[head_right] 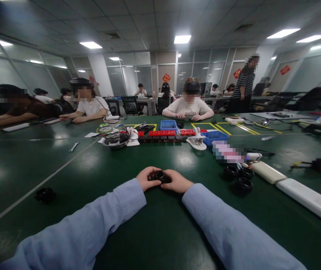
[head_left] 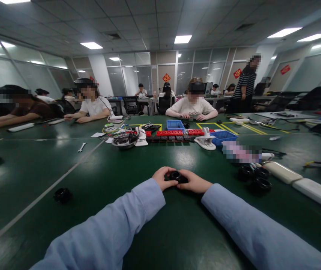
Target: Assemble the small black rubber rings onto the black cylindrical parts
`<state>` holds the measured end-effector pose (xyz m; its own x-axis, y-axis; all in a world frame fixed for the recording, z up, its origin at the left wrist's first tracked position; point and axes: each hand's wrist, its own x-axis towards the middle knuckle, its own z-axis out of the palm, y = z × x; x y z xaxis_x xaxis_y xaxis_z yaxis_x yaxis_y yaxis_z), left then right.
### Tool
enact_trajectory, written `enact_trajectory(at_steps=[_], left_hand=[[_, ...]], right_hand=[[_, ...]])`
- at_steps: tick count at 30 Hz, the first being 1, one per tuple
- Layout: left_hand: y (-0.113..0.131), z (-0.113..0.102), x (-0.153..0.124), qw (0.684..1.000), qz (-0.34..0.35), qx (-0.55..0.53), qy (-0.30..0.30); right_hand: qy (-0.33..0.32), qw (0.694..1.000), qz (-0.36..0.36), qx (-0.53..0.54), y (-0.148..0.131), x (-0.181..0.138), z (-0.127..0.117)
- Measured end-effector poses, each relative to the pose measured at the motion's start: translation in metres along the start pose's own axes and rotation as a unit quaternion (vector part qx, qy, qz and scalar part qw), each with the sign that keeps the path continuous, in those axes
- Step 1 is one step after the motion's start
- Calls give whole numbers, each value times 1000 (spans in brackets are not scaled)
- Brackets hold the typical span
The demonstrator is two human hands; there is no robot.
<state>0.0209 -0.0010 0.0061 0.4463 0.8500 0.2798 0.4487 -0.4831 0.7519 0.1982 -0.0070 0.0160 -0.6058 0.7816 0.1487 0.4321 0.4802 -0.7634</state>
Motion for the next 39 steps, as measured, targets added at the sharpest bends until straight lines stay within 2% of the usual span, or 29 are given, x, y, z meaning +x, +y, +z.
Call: enact_trajectory(at_steps=[3,7,10,13,15,17,21,24,26,30,39], left_hand=[[0,0,0,1000,1,-3,2],[0,3,0,1000,-6,-6,16],[0,9,1,997,-36,-3,64],[3,15,2,990,-67,10,124],[6,17,2,985,-77,28,149],[7,16,2,985,-75,37,150],[5,8,0,995,-40,20,90],[1,2,-1,1000,-9,-2,17],[0,-1,-1,1000,1,-9,-11],[-1,-2,-1,1000,12,4,-13],[-4,-1,0,1000,11,1,-10]], right_hand=[[-17,1000,4,17,-1,0,-2],[0,1000,26,4,4,0,0],[72,992,77,-71,7,4,9],[157,961,136,-181,4,9,21],[187,940,164,-233,0,11,28],[194,934,167,-250,-4,11,31],[158,963,89,-198,-7,5,24],[89,985,38,-145,-4,1,12],[37,993,16,-108,-1,0,5],[-10,998,-11,-58,3,1,-2],[1,999,11,-50,7,1,2]])
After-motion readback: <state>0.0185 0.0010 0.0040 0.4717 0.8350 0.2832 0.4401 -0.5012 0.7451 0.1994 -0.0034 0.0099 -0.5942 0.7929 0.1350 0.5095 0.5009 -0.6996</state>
